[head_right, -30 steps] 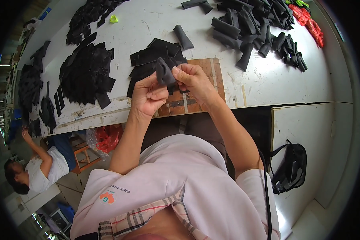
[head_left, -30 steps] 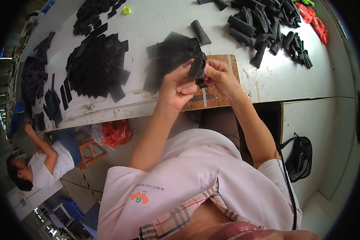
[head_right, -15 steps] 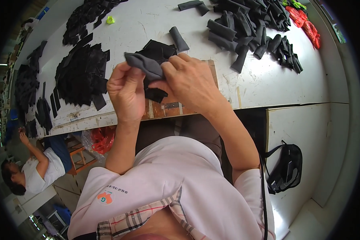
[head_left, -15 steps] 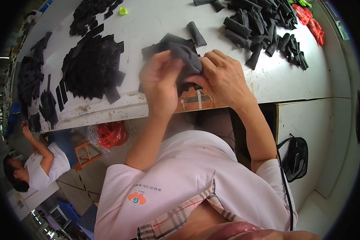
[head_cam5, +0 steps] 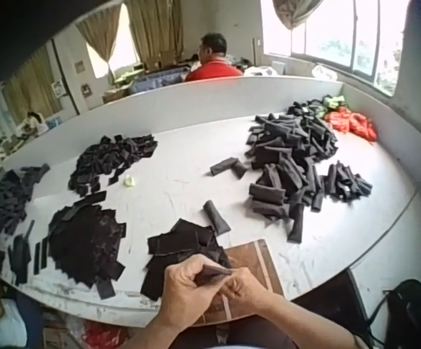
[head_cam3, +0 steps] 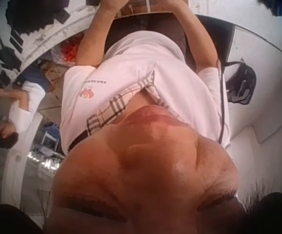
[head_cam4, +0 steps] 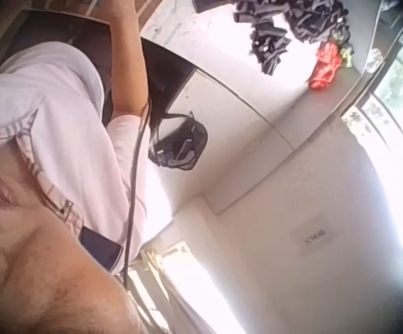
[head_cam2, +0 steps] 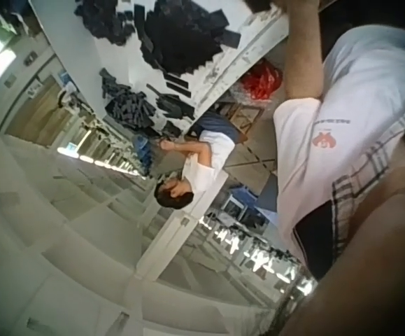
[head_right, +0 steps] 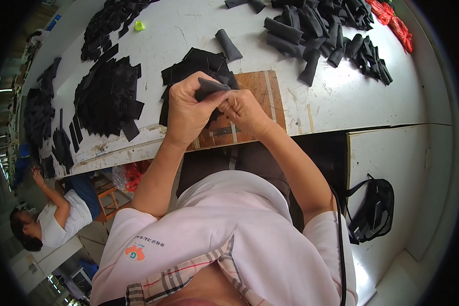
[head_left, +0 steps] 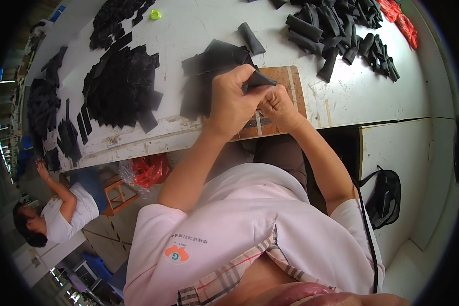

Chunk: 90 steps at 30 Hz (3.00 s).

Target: The worker is folding and tucking small black fabric pieces into shape as part of a component assembly process.

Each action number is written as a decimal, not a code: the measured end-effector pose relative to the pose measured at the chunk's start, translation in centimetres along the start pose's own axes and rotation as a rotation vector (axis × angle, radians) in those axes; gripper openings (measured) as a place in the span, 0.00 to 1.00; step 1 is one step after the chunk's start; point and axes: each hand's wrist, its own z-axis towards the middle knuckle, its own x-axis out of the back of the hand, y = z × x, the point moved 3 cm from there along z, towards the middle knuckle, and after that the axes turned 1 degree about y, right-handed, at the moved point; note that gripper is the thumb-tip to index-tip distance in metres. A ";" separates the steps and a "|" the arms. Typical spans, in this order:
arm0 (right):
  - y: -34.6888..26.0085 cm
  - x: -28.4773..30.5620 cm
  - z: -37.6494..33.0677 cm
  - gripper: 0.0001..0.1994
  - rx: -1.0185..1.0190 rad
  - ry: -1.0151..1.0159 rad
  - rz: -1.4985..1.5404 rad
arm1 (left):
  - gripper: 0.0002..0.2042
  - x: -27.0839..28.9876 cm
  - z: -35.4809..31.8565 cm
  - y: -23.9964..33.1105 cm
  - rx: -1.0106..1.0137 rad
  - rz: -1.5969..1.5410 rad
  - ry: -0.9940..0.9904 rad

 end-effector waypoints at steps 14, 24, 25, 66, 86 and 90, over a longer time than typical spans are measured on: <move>-6.3 1.9 1.6 0.12 0.264 0.131 -0.556 | 0.07 3.3 -0.7 0.3 -0.062 -1.096 0.373; -4.0 0.8 0.7 0.10 0.325 0.176 -0.381 | 0.05 2.6 -1.0 -2.0 0.057 -0.760 0.360; -3.4 0.5 0.7 0.10 0.324 0.133 -0.463 | 0.05 2.7 -0.3 -2.4 0.056 -0.759 0.353; -4.5 -1.4 -3.7 0.12 -0.194 -0.088 0.349 | 0.16 3.5 -7.0 -2.7 0.603 -1.070 -0.036; -7.4 -2.1 -3.9 0.13 0.305 0.538 -0.718 | 0.02 2.8 -7.0 -2.0 0.356 -0.144 0.074; -6.5 -3.5 -4.5 0.08 0.051 0.388 -0.077 | 0.03 1.1 -7.2 -1.3 0.287 -0.186 0.256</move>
